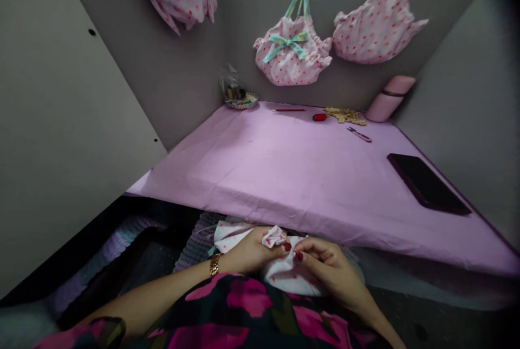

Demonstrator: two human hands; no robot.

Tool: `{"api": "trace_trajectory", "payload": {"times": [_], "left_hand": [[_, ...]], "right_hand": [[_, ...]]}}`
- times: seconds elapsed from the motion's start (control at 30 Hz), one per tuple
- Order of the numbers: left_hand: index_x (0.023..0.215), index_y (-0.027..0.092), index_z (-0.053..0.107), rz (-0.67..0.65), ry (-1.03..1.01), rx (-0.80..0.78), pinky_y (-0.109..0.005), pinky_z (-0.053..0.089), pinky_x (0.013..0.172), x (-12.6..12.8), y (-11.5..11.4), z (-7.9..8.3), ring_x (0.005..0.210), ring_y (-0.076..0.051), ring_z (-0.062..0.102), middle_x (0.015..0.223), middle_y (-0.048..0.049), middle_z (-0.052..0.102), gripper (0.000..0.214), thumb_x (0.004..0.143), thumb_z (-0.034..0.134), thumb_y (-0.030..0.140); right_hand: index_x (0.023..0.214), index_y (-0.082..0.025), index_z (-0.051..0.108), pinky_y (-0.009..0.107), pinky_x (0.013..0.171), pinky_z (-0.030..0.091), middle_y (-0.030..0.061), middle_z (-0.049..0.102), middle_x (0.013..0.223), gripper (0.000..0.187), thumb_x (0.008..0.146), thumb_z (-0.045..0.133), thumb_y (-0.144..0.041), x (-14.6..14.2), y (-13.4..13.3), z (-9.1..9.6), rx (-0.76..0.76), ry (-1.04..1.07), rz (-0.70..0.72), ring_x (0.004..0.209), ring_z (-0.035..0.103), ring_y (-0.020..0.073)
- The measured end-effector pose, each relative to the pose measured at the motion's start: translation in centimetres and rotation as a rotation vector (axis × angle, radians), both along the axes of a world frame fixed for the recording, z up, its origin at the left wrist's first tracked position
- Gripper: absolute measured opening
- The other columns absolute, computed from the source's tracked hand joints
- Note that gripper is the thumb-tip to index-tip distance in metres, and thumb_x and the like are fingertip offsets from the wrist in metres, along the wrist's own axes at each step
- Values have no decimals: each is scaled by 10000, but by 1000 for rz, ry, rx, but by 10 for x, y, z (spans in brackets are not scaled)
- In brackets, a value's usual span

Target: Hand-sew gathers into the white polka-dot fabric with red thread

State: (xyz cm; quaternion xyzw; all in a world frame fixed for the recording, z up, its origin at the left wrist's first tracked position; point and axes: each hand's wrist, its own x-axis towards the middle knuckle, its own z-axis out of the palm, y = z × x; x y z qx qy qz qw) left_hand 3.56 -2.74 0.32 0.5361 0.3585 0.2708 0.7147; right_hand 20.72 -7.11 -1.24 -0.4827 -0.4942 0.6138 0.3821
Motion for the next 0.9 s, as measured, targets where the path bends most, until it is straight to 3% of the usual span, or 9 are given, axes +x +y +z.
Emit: {"api": "trace_trajectory", "payload": {"times": [0.2,0.3,0.4,0.5,0.6,0.77,0.9], "left_hand": [[655,149,493,5,12,-17,-212,288,543,-1,1,-3,546,-76,345,596,58,412,235,670,632,338],[667,141,518,20,30,-15,-216,307,555,-1,1,-4,553,-80,367,603,53,433,248,686,626,364],[678,135,549,16,58,3,-218,320,565,-1,2,-4,564,-86,390,608,44,466,246,693,624,369],[679,131,559,12,42,3,-217,321,567,-1,2,-6,566,-87,395,609,42,476,243,684,635,362],[677,127,555,33,23,-13,-217,312,561,0,2,-9,568,-88,394,608,44,471,262,669,649,372],[653,138,524,78,25,-14,-223,292,554,1,2,-15,570,-92,385,608,47,447,287,633,671,384],[665,149,503,68,6,-23,-231,299,573,2,3,-14,573,-93,383,622,44,444,266,638,659,362]], "right_hand": [[810,-168,537,223,570,397,24,560,736,243,848,456,-394,-6,-2,12,180,-194,55,646,500,134],[839,-192,473,209,513,349,-23,483,630,204,880,398,-377,-10,-4,13,223,-277,64,554,443,116],[890,-220,411,200,432,278,-62,382,540,176,888,357,-387,-15,-6,6,266,-229,17,464,367,108],[946,-228,383,203,425,285,-58,395,549,175,899,315,-382,-19,-6,1,298,-174,-17,462,378,114],[969,-230,370,212,468,333,-50,438,583,147,911,304,-349,-19,-3,5,305,-251,28,500,419,124],[845,-221,450,231,528,356,-24,504,634,116,901,357,-261,-17,4,16,427,-452,50,551,466,131],[775,-210,557,264,673,395,29,522,809,120,853,467,-219,-17,4,17,617,-375,-99,765,521,165]]}}
